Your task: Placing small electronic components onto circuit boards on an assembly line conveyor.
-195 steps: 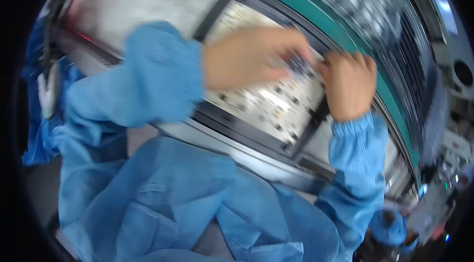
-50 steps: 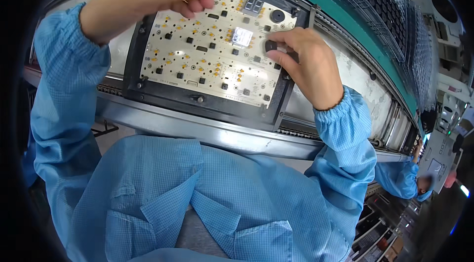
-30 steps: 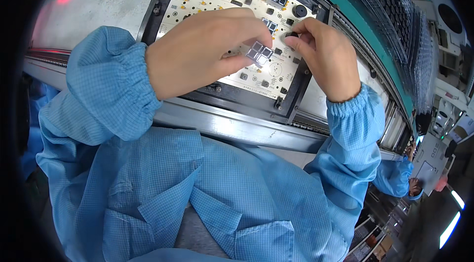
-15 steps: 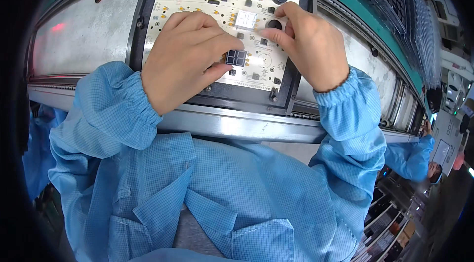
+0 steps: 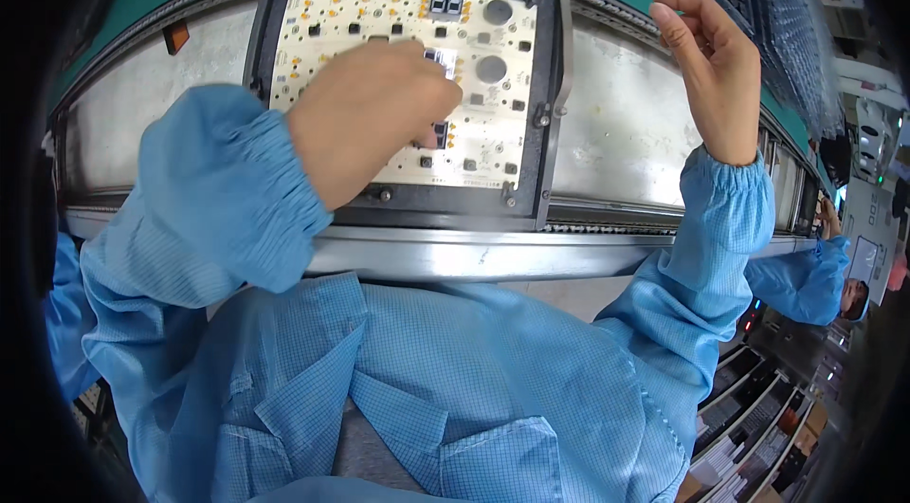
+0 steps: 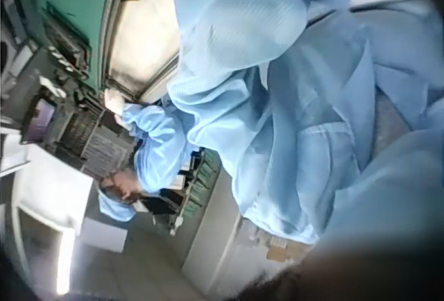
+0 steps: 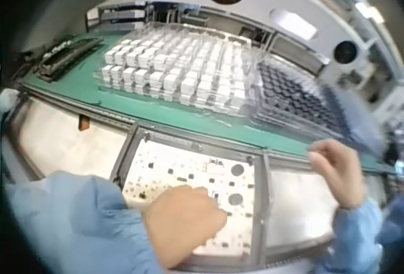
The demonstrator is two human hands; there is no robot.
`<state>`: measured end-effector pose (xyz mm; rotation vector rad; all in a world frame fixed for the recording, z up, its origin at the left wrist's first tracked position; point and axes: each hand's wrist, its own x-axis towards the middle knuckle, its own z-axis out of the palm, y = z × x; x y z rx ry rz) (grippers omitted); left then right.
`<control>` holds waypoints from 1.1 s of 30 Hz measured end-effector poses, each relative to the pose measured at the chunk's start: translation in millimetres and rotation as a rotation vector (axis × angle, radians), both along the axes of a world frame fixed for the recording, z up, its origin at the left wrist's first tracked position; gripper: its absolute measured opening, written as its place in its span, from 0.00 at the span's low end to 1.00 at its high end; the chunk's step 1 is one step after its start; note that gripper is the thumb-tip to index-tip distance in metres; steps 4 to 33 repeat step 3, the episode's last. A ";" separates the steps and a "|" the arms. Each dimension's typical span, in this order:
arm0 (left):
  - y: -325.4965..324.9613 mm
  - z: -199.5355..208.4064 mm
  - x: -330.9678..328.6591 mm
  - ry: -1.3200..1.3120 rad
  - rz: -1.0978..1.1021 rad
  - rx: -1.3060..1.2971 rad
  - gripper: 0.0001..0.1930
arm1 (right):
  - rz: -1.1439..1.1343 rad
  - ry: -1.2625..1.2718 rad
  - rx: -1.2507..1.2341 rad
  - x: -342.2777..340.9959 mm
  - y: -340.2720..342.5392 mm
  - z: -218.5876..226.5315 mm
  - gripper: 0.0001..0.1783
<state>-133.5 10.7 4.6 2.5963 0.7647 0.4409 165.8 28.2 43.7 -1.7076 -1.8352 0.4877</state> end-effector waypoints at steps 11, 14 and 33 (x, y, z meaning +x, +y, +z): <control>6.1 36.6 35.7 0.620 0.034 -0.370 0.17 | 0.034 0.022 -0.017 8.1 9.6 -7.8 0.14; 6.1 36.6 35.7 0.620 0.034 -0.370 0.17 | 0.034 0.022 -0.017 8.1 9.6 -7.8 0.14; 6.1 36.6 35.7 0.620 0.034 -0.370 0.17 | 0.034 0.022 -0.017 8.1 9.6 -7.8 0.14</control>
